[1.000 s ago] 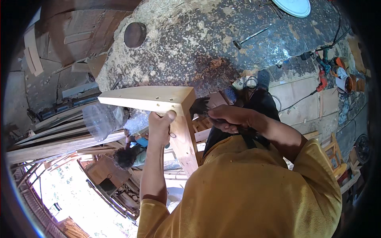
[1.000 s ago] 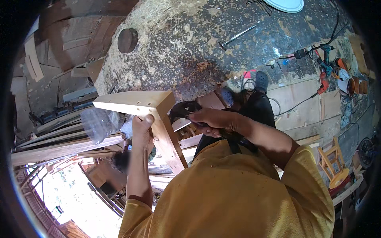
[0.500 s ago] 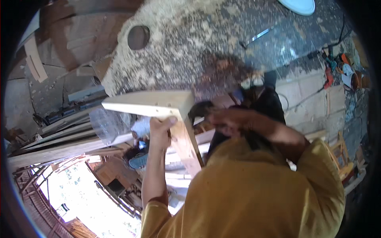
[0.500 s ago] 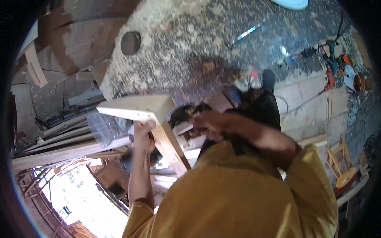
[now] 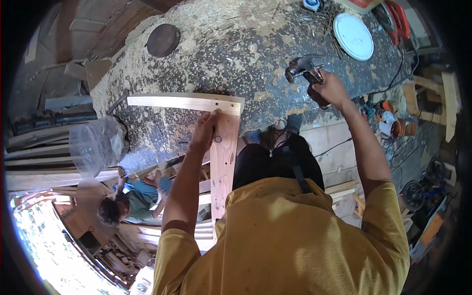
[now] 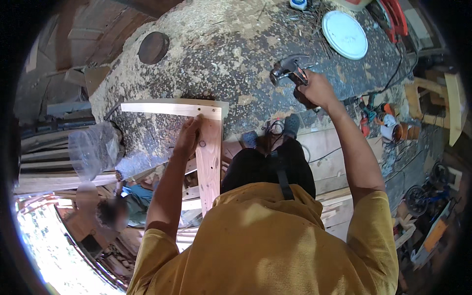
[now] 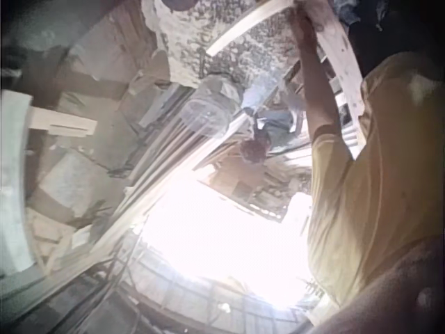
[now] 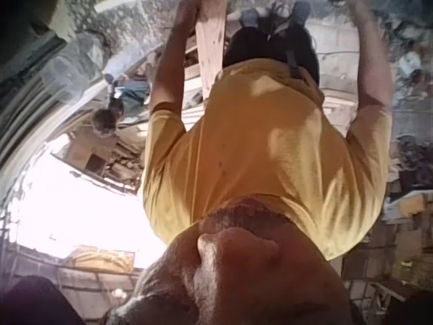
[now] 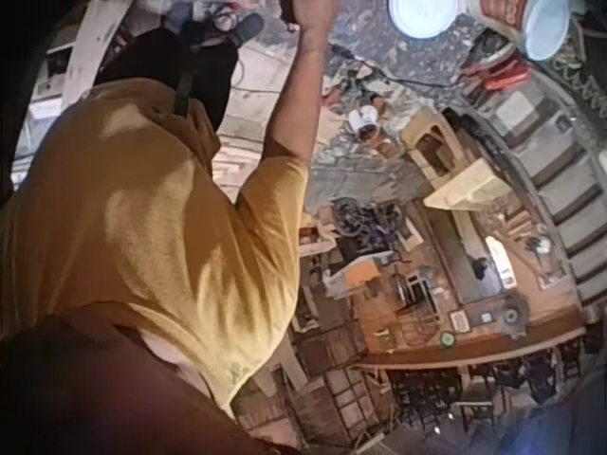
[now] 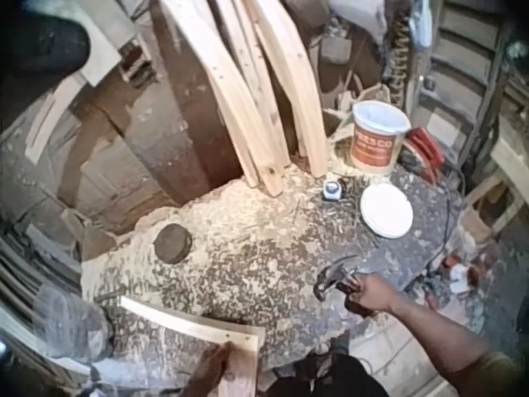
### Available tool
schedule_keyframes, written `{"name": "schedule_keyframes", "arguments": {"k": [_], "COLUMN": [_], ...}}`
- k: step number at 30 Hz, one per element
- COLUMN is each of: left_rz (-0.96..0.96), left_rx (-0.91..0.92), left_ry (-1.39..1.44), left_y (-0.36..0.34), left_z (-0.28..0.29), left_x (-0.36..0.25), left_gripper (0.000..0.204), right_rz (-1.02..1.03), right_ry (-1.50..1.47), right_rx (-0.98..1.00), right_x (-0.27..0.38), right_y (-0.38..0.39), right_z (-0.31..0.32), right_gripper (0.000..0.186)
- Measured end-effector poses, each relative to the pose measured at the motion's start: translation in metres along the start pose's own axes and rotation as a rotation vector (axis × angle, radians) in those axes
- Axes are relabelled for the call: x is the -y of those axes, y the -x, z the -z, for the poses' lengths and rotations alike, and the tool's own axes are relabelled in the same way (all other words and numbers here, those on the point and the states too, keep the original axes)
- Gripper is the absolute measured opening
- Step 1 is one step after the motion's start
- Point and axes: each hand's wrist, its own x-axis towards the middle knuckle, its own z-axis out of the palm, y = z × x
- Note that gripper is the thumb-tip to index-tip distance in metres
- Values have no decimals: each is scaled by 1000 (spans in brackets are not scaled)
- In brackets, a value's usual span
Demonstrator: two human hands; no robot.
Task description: Assembling wooden boards into a frame using a hammer, nails, and a drill.
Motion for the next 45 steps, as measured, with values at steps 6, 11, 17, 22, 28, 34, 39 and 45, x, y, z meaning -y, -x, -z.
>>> {"name": "schedule_keyframes", "arguments": {"k": [6, 11, 17, 22, 28, 34, 39, 45], "left_rz": [-223, -277, -269, -354, -590, -317, -295, -84], "left_rx": [125, -116, -100, -268, -132, 17, 27, 238], "left_ry": [-40, -438, -211, -688, -648, -397, -428, -56], "left_y": [17, 5, -3, 17, 42, 11, -19, -58], "left_z": [-8, -2, -1, -11, -120, -140, -81, -32], "left_x": [-19, 5, 17, 0, -52, -79, -98, -114], "left_gripper": [28, 33, 34, 30, 44, 42, 17, 25], "right_rz": [-27, 120, 38, -195, -164, -107, 9, -231], "right_ry": [188, 128, -122, -443, -876, -1056, -825, -846], "right_rx": [-180, -218, -2, 209, 476, 609, 326, 292], "right_x": [4, -6, 0, 67, 140, 158, 152, 132], "right_y": [-14, -34, -43, -17, -9, -13, -21, -10], "right_z": [-17, -15, -9, 2, -9, -9, 7, 40], "right_gripper": [45, 39, 27, 11, 19, 23, 27, 25]}}
